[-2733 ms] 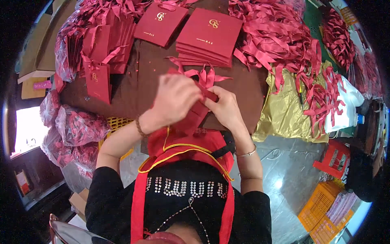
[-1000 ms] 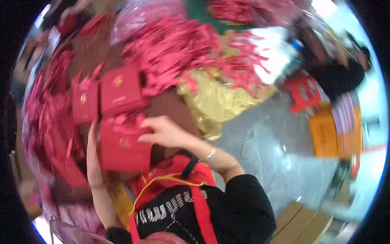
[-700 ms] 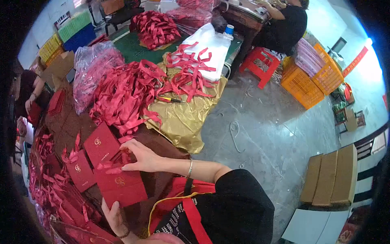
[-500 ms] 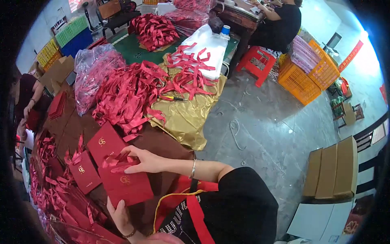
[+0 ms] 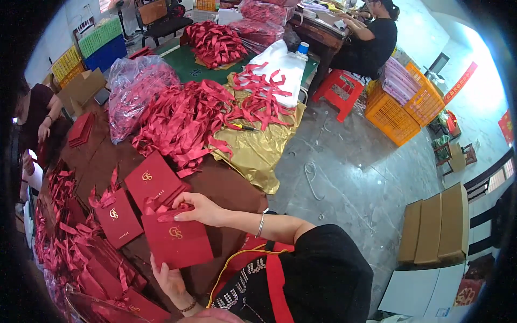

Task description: The person ties red ribbons onto small red envelopes by hand.

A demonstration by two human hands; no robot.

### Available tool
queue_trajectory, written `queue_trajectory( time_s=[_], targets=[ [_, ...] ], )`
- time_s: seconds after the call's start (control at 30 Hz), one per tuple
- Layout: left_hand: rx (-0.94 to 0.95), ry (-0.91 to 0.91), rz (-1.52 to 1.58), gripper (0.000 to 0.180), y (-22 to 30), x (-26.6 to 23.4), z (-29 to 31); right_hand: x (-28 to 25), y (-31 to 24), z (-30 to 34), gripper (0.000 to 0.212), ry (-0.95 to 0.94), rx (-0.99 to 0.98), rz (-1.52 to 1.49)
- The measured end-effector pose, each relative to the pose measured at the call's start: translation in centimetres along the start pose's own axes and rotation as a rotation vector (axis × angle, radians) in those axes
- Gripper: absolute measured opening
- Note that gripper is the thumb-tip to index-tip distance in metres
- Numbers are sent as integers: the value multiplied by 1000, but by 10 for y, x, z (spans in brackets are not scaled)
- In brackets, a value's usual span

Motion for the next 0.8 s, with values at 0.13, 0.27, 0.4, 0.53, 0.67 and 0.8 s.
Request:
queue_trajectory(
  time_s=[0.13,0.27,0.4,0.53,0.67,0.8],
  targets=[
    [26,-24,18,58,-13,-2,4,3,8,-11,26,16,28,-135],
    [63,59,-83,53,-10,10,2,18,14,-16,27,-43,50,-121],
    [160,89,-209,54,11,14,-1,20,20,-26,40,-112,2,-148],
    [177,157,-229,56,26,-4,-2,-12,12,-28,47,16,31,-77],
    [106,297,-235,59,59,10,-6,-34,34,-29,33,17,12,74],
    [205,475,-436,47,88,-40,-21,-38,29,-22,21,-1,-133,233]
  ],
)
Point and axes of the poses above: each hand's wrist, its own z-axis away from the middle knuckle, its own x-axis out of the palm, y = z × x, the point moved 7 cm from there along -z, towards the middle knuckle, and after that the axes turned 13 degrees about -z, right-handed, at the moved point
